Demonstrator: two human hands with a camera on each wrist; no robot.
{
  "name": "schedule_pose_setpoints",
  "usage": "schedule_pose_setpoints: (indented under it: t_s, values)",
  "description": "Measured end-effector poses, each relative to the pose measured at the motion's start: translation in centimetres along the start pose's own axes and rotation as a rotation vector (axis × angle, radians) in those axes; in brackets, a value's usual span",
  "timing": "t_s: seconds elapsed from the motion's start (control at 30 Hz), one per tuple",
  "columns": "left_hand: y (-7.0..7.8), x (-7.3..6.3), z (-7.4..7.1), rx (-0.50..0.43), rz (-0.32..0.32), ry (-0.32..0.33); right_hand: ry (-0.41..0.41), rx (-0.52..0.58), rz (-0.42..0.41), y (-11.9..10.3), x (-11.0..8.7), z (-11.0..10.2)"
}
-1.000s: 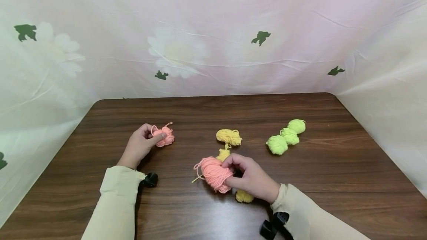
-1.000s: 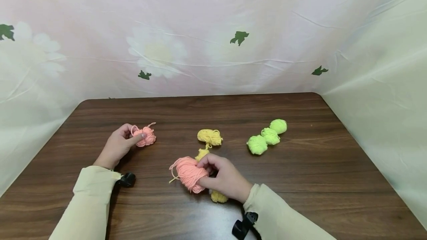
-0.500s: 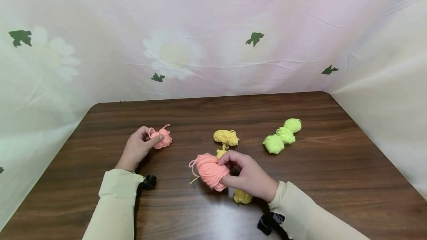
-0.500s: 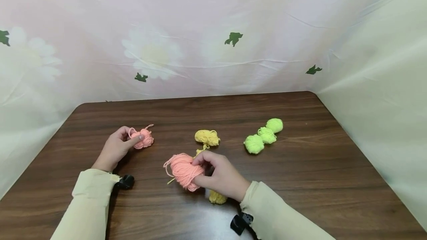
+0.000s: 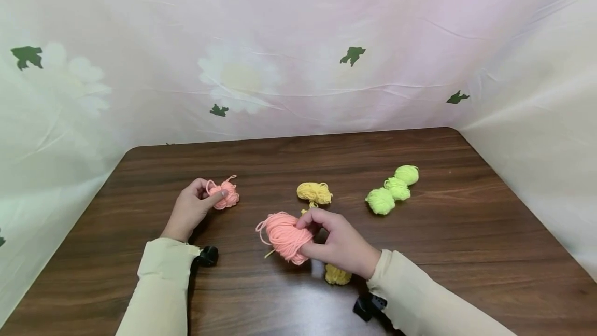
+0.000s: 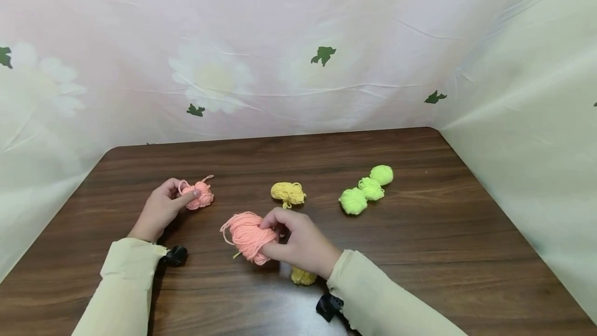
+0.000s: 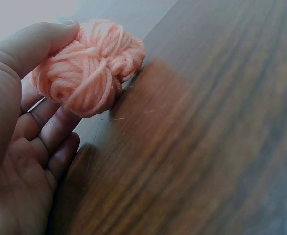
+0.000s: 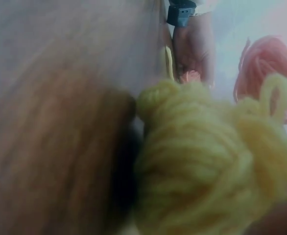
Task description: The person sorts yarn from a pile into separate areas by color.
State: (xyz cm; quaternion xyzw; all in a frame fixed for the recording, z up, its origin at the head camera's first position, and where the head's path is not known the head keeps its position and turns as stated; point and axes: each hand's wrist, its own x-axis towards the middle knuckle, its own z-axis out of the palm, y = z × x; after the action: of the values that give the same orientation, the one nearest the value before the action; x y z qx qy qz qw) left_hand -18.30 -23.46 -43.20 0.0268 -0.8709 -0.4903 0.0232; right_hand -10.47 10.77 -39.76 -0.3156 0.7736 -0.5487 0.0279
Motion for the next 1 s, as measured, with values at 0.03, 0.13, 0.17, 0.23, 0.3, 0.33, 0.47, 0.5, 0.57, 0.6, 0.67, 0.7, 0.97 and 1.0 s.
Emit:
schedule_pose_setpoints:
  t_s: [0.03,0.13,0.17,0.23,0.3,0.33,0.47,0.5,0.57,0.6,0.67,0.7,0.97,1.0]
  values:
    - [0.0,0.0,0.0,0.002,0.003,0.002,0.004,-0.002,-0.003,0.0,0.1,0.1]
    - [0.0,0.1,0.0,0.005,0.008,0.004,0.012,-0.016,-0.007,-0.1,0.4,0.4]
    - [0.1,0.1,0.0,0.006,0.008,0.004,0.014,-0.022,-0.008,-0.2,0.5,0.4]
    - [0.1,0.0,0.0,0.006,0.005,0.003,0.014,-0.035,-0.01,-0.3,0.7,0.5]
    - [0.1,0.0,-0.1,0.007,0.004,0.003,0.016,-0.049,-0.011,-0.4,0.9,0.6]
    - [0.1,0.0,-0.1,0.006,0.004,0.003,0.018,-0.054,-0.013,-0.5,1.0,0.6]
    - [0.0,0.1,-0.1,0.009,0.006,0.006,0.024,-0.072,-0.005,-0.9,1.5,0.6]
    - [-0.1,0.1,-0.1,0.01,0.006,0.006,0.023,-0.072,-0.002,-1.0,1.6,0.6]
    - [-0.2,0.1,-0.1,0.012,0.007,0.006,0.018,-0.07,0.007,-1.1,1.9,0.6]
    - [-0.3,0.1,-0.1,0.009,0.007,0.007,0.016,-0.069,0.008,-1.1,2.0,0.6]
    - [-0.4,0.1,0.0,0.006,0.01,0.008,0.014,-0.064,0.006,-1.2,2.2,0.7]
    - [-0.4,0.1,0.0,0.004,0.011,0.009,0.013,-0.063,0.004,-1.2,2.4,0.7]
    - [-0.3,0.1,0.0,0.002,0.015,0.015,0.016,-0.055,0.001,-1.7,3.2,1.0]
    - [-0.3,0.1,0.0,0.002,0.014,0.015,0.018,-0.056,0.002,-1.8,3.3,1.0]
